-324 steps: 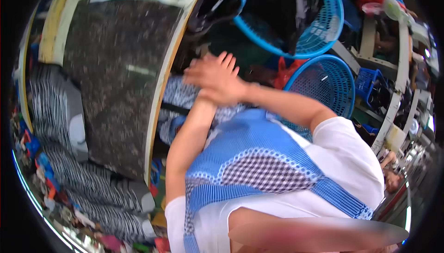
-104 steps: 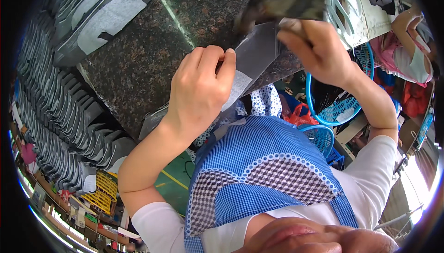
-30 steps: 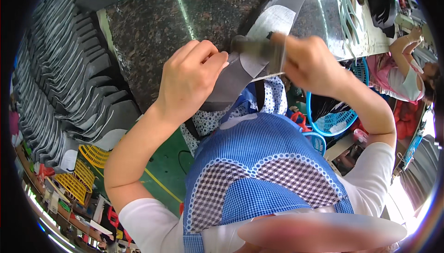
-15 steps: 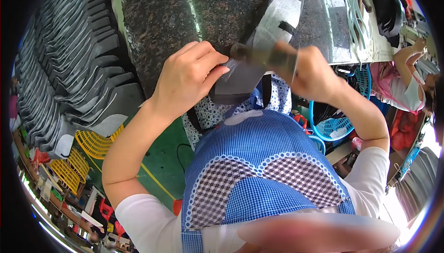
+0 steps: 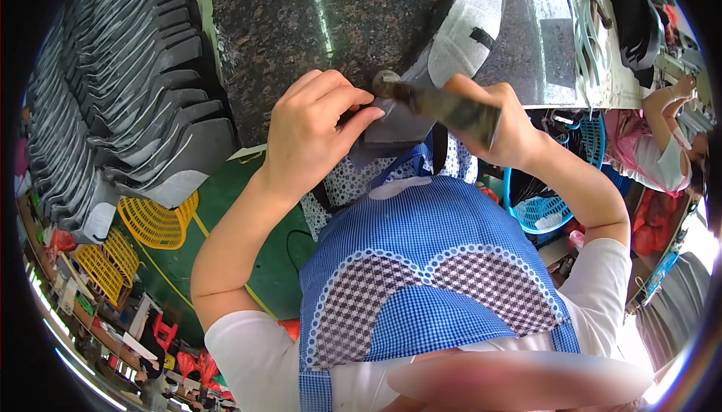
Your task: Hammering shoe components together as part of the manufacturing process.
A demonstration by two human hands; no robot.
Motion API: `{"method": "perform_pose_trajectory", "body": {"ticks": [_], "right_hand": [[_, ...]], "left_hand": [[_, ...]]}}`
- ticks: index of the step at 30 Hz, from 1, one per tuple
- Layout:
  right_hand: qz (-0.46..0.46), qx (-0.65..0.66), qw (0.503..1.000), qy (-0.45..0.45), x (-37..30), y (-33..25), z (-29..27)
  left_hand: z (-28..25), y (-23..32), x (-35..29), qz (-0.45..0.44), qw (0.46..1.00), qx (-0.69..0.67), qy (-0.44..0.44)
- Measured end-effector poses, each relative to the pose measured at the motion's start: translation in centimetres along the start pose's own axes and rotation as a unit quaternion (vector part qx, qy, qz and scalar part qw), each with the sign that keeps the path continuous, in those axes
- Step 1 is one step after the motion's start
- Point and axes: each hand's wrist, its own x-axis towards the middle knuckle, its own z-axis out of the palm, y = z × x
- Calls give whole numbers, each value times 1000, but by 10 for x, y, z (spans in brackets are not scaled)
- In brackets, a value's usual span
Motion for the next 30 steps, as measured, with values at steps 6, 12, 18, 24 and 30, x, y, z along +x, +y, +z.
{"method": "perform_pose_trajectory", "body": {"ticks": [6,12,18,24,30], "right_hand": [[-43,10,998,45,-2,2,9],[-59,-45,996,47,3,-5,4],[168,220,897,345,-19,32,-19],[238,368,749,496,-32,65,-33],[180,420,734,502,-53,74,-32]], "left_hand": [[5,2,-6,14,999,27,30],[7,10,-3,96,985,139,46],[2,29,35,29,988,150,12],[59,35,82,111,988,86,-61],[-30,67,250,242,957,54,152]]}}
